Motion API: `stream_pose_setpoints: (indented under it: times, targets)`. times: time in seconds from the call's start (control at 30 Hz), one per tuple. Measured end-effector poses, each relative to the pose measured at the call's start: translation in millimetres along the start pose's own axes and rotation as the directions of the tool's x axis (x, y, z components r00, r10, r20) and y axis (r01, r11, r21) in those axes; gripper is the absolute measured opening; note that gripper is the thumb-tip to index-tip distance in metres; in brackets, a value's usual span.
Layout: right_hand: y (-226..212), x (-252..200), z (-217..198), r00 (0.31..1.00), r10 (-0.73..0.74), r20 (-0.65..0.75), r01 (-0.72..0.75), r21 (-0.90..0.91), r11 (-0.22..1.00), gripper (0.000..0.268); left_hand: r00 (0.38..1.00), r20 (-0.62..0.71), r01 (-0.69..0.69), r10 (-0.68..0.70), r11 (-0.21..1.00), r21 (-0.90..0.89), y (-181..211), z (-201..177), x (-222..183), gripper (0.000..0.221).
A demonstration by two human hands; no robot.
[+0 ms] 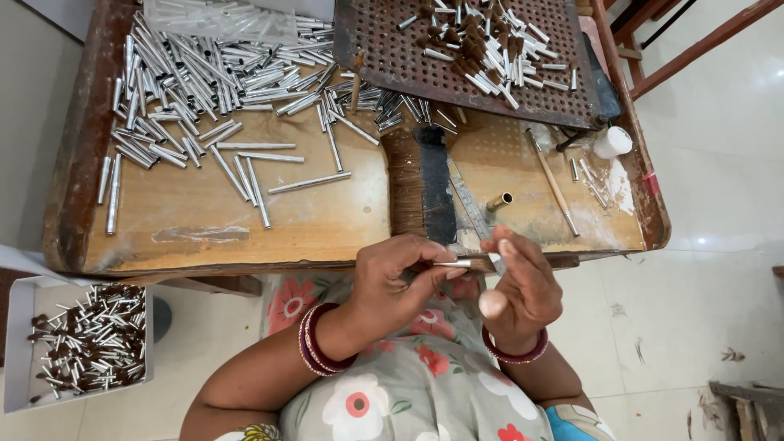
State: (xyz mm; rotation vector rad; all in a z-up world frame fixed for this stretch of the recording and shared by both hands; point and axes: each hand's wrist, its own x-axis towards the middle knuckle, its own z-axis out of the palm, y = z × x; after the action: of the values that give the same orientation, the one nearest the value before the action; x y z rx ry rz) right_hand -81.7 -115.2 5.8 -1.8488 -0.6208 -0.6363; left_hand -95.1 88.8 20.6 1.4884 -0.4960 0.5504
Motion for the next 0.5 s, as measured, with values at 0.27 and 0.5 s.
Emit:
stream_pose_setpoints:
  times: [0.27, 0.5]
  targets:
    - [-10.3, 0.1, 20.1, 0.904, -0.421, 0.069, 0.426, -0.212, 0.879, 0.066, 0.989, 0.015, 0.149, -0.149, 0.971, -0.187, -2.7, 4.9, -10.7, 0.01]
    - [9.6, -23.6, 1.1, 0.994, 0.077, 0.08, -0.094, 0.243, 0.965, 0.025, 0.974, 0.076, 0.225, -0.213, 0.938, -0.264, -16.4, 12.0, -10.3, 0.012]
